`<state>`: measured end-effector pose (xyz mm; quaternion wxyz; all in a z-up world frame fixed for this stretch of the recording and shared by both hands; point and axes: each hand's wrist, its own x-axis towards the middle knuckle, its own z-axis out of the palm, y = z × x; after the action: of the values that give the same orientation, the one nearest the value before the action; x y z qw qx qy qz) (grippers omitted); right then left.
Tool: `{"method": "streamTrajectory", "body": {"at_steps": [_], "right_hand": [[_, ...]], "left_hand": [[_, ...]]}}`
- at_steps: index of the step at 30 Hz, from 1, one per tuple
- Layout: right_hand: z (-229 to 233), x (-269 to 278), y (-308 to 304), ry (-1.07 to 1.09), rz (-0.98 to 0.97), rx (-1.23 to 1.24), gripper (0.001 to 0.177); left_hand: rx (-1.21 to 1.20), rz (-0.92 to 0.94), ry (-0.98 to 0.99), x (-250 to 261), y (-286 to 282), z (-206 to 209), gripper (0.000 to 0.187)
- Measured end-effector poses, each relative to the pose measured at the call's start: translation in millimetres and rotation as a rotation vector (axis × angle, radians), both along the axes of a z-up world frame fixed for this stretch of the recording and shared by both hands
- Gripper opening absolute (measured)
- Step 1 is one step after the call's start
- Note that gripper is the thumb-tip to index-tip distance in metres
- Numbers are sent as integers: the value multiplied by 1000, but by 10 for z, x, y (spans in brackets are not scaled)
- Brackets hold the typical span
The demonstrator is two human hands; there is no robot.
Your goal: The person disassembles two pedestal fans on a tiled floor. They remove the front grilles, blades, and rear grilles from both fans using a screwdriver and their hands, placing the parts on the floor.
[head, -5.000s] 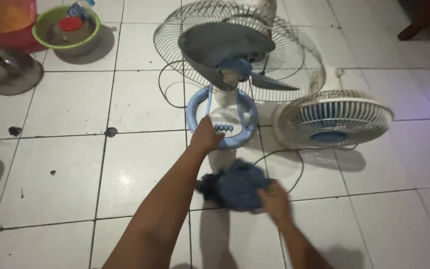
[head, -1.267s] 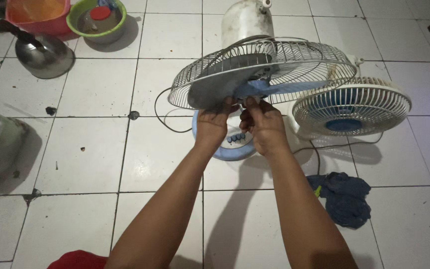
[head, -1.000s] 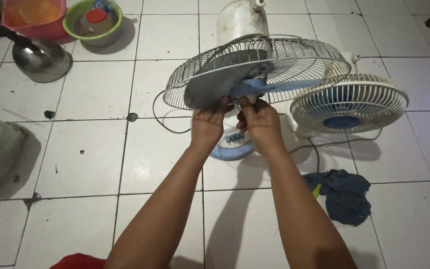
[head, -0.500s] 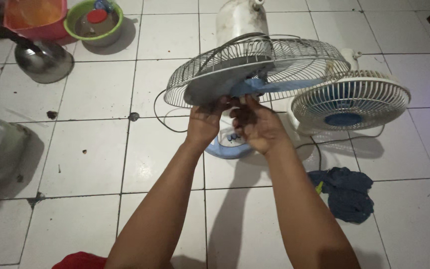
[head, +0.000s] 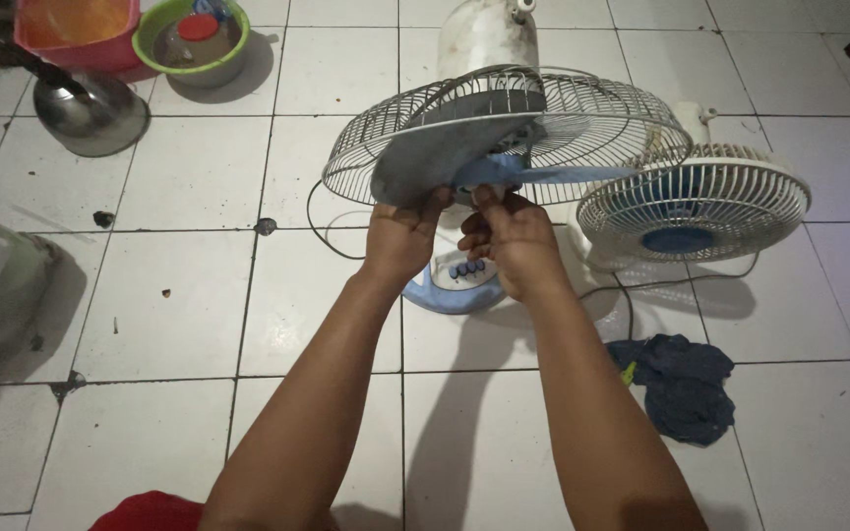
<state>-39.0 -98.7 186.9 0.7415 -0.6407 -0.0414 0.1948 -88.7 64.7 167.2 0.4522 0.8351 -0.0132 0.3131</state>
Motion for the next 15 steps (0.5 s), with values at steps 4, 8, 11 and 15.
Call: {"method": "streamTrajectory", "body": {"at_steps": [4, 8, 11, 15], "right_hand": [[74, -50, 34, -99, -8, -120, 39], [191, -111, 35, -149, -20, -253, 39], [230, -161, 52, -243, -46, -324, 38], [161, -173, 42, -272, -63, -319, 32]], "left_hand": [[202, 48, -148, -27, 34, 15, 24], [120, 10, -68, -29, 27, 56, 22], [261, 54, -83, -41, 25, 81, 19], [188, 32, -72, -54, 5, 103, 17]]}}
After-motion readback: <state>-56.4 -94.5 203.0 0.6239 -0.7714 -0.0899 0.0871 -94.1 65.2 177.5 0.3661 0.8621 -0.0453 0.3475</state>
